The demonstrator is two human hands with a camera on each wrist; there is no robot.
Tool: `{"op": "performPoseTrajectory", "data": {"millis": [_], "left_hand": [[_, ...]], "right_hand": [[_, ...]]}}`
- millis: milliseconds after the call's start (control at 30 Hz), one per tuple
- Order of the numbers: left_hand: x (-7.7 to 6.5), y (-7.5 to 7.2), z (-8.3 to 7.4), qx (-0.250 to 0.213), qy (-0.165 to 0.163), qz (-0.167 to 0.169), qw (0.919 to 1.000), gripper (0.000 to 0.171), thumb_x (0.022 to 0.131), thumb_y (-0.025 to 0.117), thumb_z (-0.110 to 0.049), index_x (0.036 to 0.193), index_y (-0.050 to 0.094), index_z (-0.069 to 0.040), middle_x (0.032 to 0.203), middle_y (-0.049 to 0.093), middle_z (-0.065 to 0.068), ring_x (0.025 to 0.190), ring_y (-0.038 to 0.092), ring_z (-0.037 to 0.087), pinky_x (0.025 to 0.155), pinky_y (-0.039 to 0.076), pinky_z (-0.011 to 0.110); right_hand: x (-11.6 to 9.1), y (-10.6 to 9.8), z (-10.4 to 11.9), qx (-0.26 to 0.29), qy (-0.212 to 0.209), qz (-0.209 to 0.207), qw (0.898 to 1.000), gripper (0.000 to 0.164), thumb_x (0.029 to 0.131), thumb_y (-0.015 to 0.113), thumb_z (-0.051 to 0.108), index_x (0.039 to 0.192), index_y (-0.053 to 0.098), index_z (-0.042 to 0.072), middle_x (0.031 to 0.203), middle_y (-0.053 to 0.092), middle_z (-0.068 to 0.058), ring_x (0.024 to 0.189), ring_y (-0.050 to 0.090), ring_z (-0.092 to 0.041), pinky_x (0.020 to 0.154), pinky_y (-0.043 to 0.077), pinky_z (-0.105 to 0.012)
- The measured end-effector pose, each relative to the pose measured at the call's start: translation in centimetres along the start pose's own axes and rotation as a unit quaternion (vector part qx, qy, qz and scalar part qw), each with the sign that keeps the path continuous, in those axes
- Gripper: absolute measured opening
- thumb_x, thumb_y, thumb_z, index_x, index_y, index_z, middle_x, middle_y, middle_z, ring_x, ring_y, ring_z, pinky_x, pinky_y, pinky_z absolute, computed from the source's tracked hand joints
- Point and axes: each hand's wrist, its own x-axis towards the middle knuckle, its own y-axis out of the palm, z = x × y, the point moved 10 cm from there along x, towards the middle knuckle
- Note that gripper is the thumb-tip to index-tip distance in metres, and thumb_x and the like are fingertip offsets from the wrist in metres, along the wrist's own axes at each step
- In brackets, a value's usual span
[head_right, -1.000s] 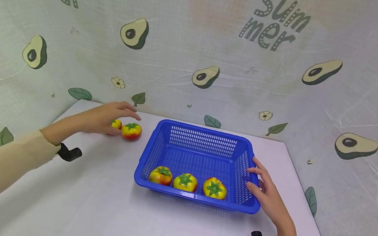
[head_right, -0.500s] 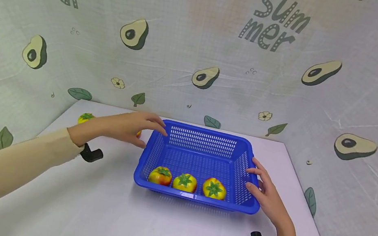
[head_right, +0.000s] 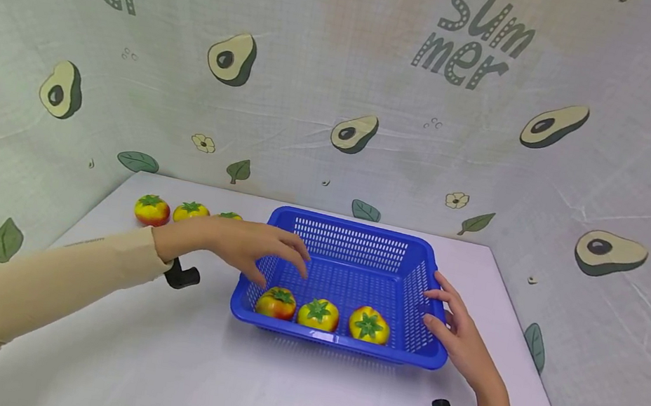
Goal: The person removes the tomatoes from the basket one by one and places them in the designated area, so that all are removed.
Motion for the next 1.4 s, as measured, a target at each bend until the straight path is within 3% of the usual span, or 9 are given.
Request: {"op": "performPoseTrajectory", "data": {"millis": [400,800,1033,1400], "left_hand": [[1.7,2.5,-0.7,0.001,-0.007,0.064,0.9979,0.059,0.091,0.086,-0.017,0.144,0.064,-0.031,0.160,0.047,-0.001,0.149,0.044,0.023,0.117,0.048,0.043],[2.2,4.6,0.4,-0.004,-0.019,0.098,0.9950,0.054,0.090,0.087,-0.016,0.138,0.068,-0.036,0.153,0.051,-0.006,0.144,0.047,0.018,0.119,0.045,0.043],[2.3,5.3,0.2,-0.009,-0.016,0.115,0.9932,0.056,0.091,0.086,-0.013,0.139,0.068,-0.035,0.152,0.052,-0.007,0.143,0.046,0.016,0.121,0.043,0.041],[2.7,6.0,0.2,0.023,-0.012,0.133,0.9908,0.055,0.093,0.083,-0.011,0.140,0.067,-0.036,0.148,0.057,-0.005,0.138,0.050,0.016,0.119,0.044,0.041]], "right_hand": [[0.0,0.0,0.0,-0.002,0.000,0.001,1.000,0.040,0.108,0.060,0.019,0.146,0.050,0.008,0.178,0.016,-0.005,0.154,0.021,-0.058,0.098,0.039,-0.008],[0.0,0.0,-0.2,-0.003,-0.001,0.002,1.000,0.041,0.108,0.060,0.019,0.147,0.050,0.009,0.178,0.015,-0.003,0.155,0.019,-0.056,0.099,0.038,-0.008],[0.0,0.0,-0.1,-0.001,-0.003,0.002,1.000,0.041,0.108,0.059,0.018,0.147,0.050,0.007,0.178,0.015,-0.004,0.154,0.020,-0.058,0.098,0.041,-0.008],[0.0,0.0,-0.1,-0.006,-0.001,0.001,1.000,0.040,0.109,0.060,0.019,0.146,0.051,0.009,0.178,0.016,-0.003,0.157,0.019,-0.053,0.099,0.038,-0.007]]}}
